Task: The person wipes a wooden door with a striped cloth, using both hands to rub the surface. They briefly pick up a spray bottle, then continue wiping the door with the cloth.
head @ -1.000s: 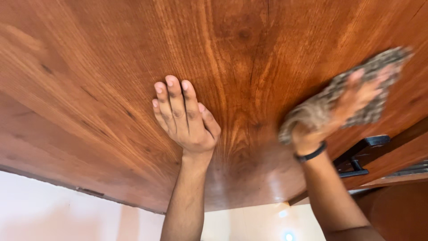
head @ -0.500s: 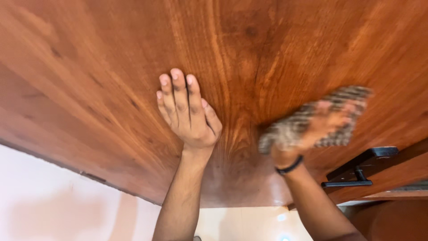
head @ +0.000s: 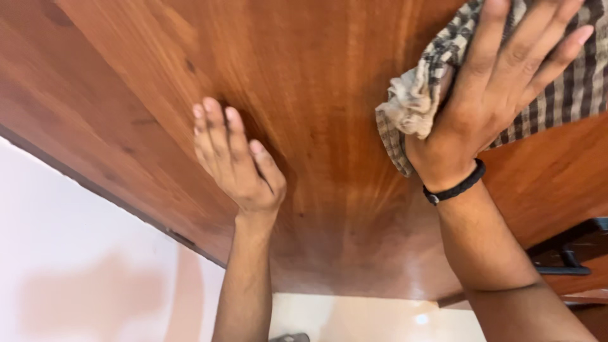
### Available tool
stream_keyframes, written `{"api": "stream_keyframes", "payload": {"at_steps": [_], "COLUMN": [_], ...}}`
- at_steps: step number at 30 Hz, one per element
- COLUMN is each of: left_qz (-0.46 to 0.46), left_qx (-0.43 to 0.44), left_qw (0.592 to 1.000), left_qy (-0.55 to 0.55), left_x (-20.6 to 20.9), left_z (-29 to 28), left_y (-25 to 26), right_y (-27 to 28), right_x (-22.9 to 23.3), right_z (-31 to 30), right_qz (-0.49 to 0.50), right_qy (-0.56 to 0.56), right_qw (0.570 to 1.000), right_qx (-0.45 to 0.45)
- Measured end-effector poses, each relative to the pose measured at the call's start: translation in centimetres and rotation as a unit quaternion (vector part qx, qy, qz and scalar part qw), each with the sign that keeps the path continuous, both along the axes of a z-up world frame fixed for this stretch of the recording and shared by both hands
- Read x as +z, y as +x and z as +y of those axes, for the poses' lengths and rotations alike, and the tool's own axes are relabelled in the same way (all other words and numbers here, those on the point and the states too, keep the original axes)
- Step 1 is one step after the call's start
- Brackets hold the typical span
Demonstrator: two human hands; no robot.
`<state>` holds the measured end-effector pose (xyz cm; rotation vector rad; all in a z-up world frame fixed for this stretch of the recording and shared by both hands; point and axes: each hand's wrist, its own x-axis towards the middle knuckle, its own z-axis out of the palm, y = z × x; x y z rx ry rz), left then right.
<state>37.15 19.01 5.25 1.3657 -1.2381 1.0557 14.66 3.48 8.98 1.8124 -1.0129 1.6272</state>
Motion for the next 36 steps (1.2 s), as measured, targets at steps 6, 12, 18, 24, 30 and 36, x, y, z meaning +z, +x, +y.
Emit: {"api": "stream_keyframes", "payload": {"at_steps": [6, 12, 18, 24, 30, 36], "left_qz": [-0.019, -0.037, -0.065, -0.071, -0.076, -0.064], "left_qx": [0.007, -0.025, -0.026, -0.037, -0.047, -0.037], "left_qw": [1.000, 0.999, 0.998, 0.997, 0.996, 0.997], "left_qy": [0.018, 0.013, -0.007, -0.014, -0.021, -0.012], "left_x": [-0.6, -1.3, -1.0, -1.1, -1.1, -1.0], "left_z": [-1.0, -0.7, -0.8, -0.7, -0.7, -0.7], "left_y": [3.2, 4.3, 4.7, 5.2, 5.2, 4.9], "right_y": [3.7, 5.0, 2.3, 7.7, 4.7, 7.9], "right_x": [0.8, -5.6, -2.3, -3.3, -3.1, -2.0], "right_z": [2.4, 3.7, -0.7, 3.2, 3.8, 0.0], "right_qz": [0.219, 0.136, 0.053, 0.115, 0.002, -0.012], "right_qy": [0.029, -0.076, -0.020, 0.024, -0.046, -0.023], "right_qw": [0.975, 0.988, 0.993, 0.990, 0.995, 0.999], "right_qx": [-0.034, -0.001, -0.107, -0.074, 0.083, -0.047]}}
